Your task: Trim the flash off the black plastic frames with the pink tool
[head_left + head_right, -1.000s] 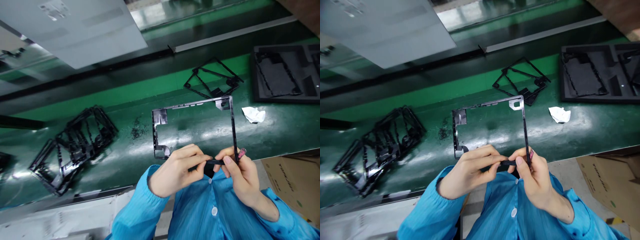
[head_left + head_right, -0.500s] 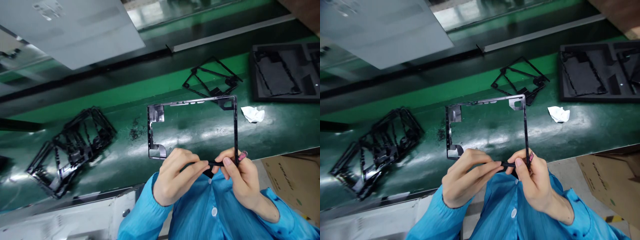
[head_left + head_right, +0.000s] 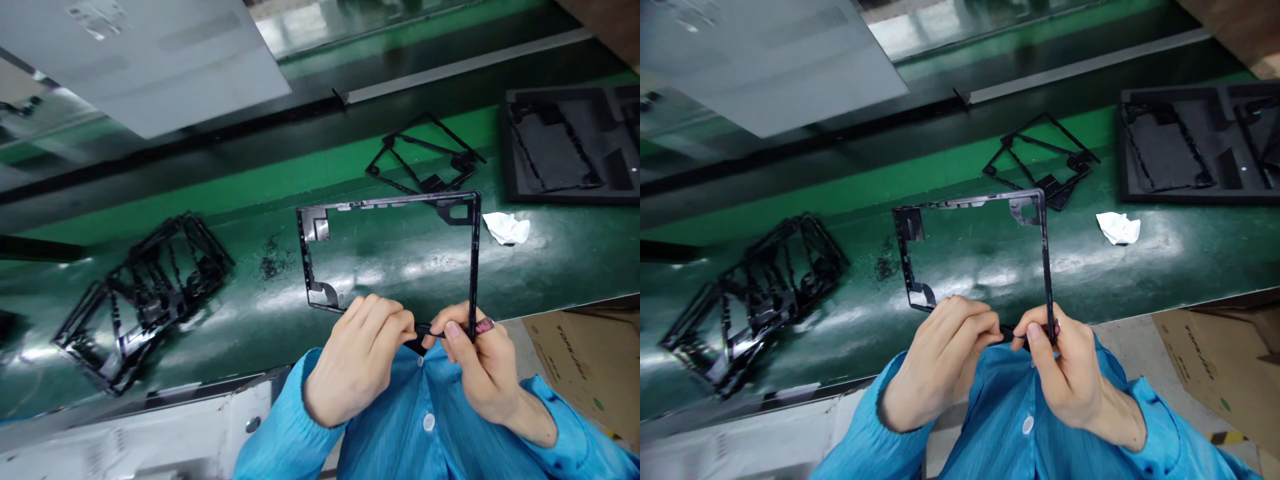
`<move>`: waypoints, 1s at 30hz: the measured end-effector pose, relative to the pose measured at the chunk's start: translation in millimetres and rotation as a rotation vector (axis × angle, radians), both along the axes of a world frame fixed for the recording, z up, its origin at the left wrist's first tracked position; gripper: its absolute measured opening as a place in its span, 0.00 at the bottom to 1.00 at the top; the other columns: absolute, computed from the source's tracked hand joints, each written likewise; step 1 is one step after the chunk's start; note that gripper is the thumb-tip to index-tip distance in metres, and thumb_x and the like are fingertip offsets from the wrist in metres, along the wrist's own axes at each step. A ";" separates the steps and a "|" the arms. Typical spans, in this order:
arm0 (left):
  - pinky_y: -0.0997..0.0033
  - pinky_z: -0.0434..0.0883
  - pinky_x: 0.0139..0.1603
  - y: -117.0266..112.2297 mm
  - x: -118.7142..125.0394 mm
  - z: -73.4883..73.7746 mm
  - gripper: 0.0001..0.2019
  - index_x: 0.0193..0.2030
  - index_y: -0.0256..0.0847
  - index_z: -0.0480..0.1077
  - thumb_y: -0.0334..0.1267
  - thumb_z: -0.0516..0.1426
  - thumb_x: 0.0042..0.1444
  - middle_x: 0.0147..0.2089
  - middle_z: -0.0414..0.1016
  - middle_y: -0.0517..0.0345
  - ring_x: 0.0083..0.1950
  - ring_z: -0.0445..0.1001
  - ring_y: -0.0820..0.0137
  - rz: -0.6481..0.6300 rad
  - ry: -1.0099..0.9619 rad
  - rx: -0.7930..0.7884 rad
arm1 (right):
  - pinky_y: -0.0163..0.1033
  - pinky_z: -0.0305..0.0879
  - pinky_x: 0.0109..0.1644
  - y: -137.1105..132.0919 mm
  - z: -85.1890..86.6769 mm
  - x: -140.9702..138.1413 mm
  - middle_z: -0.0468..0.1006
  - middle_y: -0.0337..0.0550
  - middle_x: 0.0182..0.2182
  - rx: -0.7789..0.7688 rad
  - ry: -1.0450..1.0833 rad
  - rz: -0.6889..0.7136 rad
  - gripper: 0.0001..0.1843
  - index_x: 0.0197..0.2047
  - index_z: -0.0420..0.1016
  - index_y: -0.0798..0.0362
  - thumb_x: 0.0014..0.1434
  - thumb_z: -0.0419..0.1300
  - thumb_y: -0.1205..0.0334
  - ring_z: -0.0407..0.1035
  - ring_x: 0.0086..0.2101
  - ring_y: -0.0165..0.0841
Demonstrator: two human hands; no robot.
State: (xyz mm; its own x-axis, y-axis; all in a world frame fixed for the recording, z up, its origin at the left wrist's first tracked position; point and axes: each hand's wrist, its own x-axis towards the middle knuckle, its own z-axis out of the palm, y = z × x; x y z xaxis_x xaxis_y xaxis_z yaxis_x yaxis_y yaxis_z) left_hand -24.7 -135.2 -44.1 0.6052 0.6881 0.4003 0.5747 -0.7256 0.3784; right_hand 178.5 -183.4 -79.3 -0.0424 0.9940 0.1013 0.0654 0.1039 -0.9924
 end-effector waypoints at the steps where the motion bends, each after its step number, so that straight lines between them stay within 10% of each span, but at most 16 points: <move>1: 0.62 0.69 0.41 0.1 -0.6 0.0 0.10 0.48 0.39 0.70 0.31 0.49 0.81 0.41 0.79 0.53 0.39 0.73 0.65 -0.001 -0.002 -0.013 | 0.37 0.62 0.27 -0.1 0.2 -0.3 0.83 0.34 0.33 -0.003 0.002 0.000 0.11 0.50 0.78 0.45 0.82 0.55 0.64 0.64 0.22 0.27; 30: 0.68 0.70 0.37 1.3 -9.3 1.2 0.10 0.46 0.45 0.63 0.34 0.47 0.82 0.36 0.76 0.59 0.35 0.74 0.68 0.040 -0.239 -0.183 | 0.33 0.64 0.26 8.0 3.7 -2.5 0.85 0.38 0.29 -0.110 0.262 -0.034 0.13 0.46 0.79 0.48 0.83 0.56 0.57 0.64 0.22 0.27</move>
State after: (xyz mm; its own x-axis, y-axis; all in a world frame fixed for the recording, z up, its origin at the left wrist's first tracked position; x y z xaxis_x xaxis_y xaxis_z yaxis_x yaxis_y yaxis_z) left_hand -34.0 -134.0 -42.9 0.4800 0.7833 0.3950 0.4805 -0.6115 0.6287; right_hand 175.9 -175.4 -75.6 0.0049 1.0000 -0.0042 -0.1934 -0.0032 -0.9811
